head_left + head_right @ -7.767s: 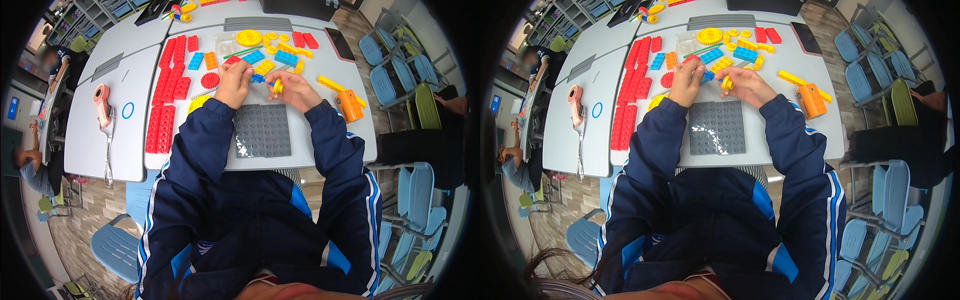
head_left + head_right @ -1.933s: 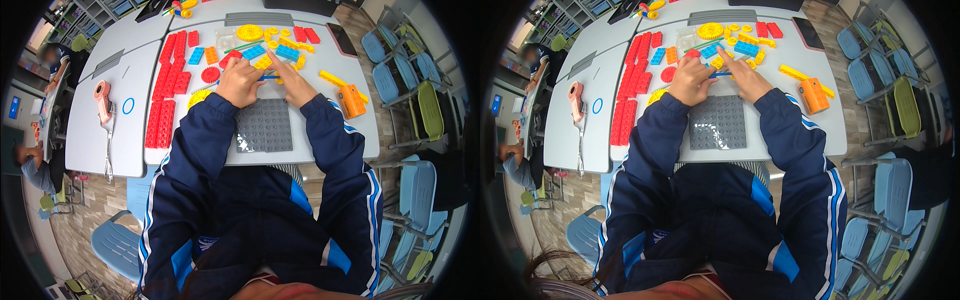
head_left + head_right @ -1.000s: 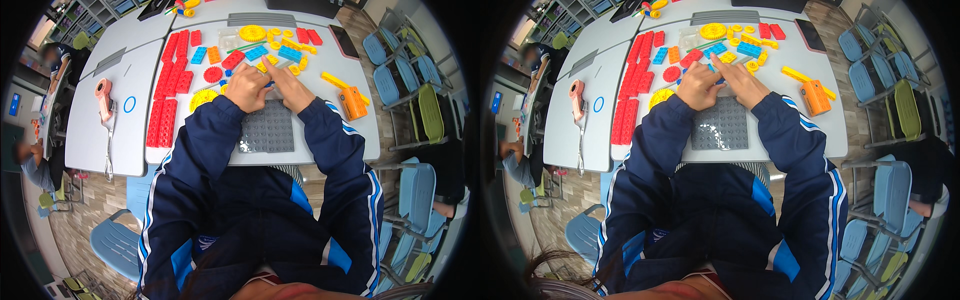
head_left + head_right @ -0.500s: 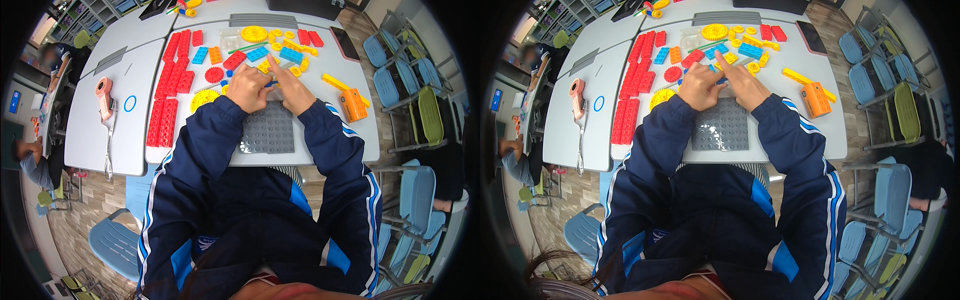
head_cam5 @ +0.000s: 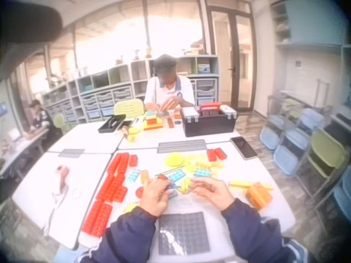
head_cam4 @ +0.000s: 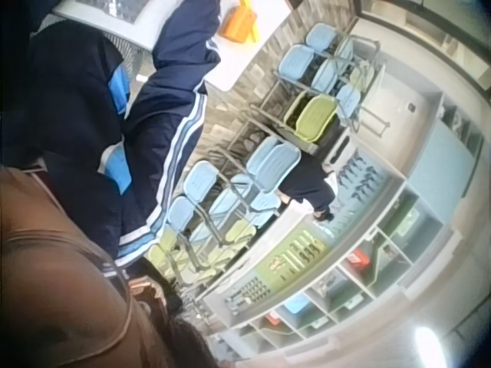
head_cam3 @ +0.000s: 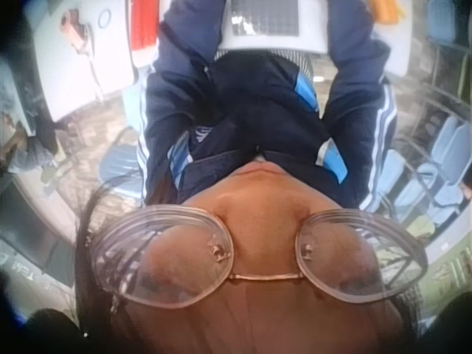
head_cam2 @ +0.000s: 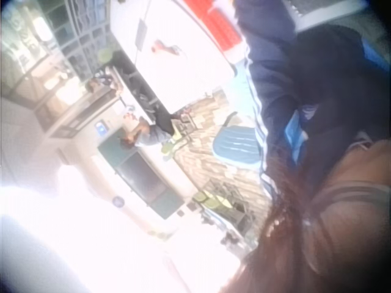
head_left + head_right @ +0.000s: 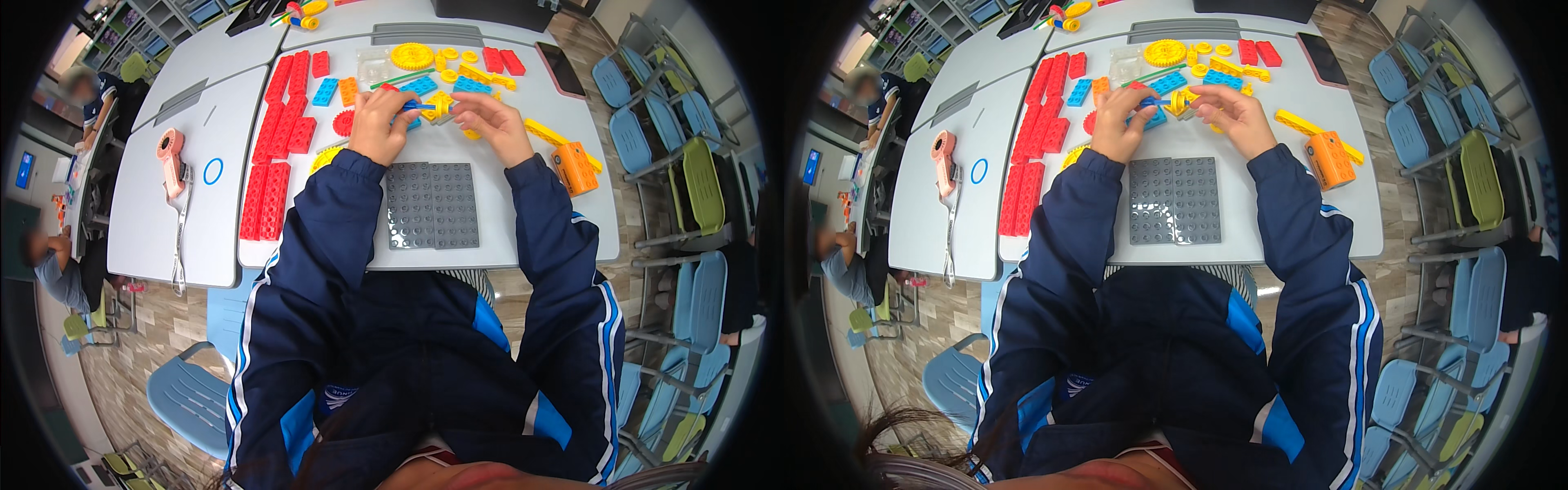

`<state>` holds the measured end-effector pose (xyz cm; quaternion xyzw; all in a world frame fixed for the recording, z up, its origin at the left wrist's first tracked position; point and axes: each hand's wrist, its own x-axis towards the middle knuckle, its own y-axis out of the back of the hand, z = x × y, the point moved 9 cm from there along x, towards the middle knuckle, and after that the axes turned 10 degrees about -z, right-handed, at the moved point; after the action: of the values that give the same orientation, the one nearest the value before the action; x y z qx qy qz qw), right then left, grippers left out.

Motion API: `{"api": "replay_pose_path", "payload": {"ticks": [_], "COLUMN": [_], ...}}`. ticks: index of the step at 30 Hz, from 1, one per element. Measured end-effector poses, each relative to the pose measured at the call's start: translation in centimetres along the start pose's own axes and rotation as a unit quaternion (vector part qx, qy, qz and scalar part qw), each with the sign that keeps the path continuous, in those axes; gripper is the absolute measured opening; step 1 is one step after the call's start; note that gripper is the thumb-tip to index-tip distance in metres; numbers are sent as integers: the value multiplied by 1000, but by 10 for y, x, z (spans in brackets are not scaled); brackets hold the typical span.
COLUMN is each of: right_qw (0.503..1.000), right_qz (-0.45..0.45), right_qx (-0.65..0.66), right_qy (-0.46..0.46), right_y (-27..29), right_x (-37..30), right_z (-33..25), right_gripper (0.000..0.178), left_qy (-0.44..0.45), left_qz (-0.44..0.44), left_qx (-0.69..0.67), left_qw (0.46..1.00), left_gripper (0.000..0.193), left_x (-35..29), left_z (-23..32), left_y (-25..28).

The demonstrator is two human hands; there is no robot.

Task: The person assembles colorful plastic building blocks on a gray baseplate. They connect red, yellow, and blue bricks to form a small rectangular structure, then add additional red bricks on top to create a layered block.

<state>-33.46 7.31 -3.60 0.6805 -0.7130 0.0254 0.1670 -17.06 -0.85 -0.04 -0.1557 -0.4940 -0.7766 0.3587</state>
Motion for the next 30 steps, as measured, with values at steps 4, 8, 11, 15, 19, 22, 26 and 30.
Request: {"api": "replay_pose_path", "payload": {"ticks": [4,8,11,15,19,22,26,30], "right_qw": [997,986,970,948,947,943,940,946], "right_qz": [-15,-37,-57,-77,-96,-100,-114,-108], "right_qx": [78,161,233,306,307,315,320,303], "right_qy": [-13,-24,-31,-42,-25,-29,-40,-53], "right_y": [-5,-12,-20,-24,-28,-29,-33,-32], "right_x": [2,0,-1,-3,-3,-4,-4,-6], "right_z": [11,16,15,15,8,9,12,16], "right_gripper": [33,38,39,38,36,36,33,28], "left_qy": [-35,-35,-27,-17,-17,-34,-51,-72], "left_qz": [-23,-35,-49,-49,-34,-48,-54,-61], "left_qx": [0,-40,-49,-43,-44,-48,-27,-8], "left_qw": [999,998,997,998,998,997,997,996], "left_gripper": [17,18,19,19,18,18,19,20], "left_x": [-1,-1,-3,-3,-3,-1,-2,-3], "left_z": [5,6,6,7,8,8,11,16], "left_y": [-9,-15,-17,-17,-13,-16,-16,-17]}}
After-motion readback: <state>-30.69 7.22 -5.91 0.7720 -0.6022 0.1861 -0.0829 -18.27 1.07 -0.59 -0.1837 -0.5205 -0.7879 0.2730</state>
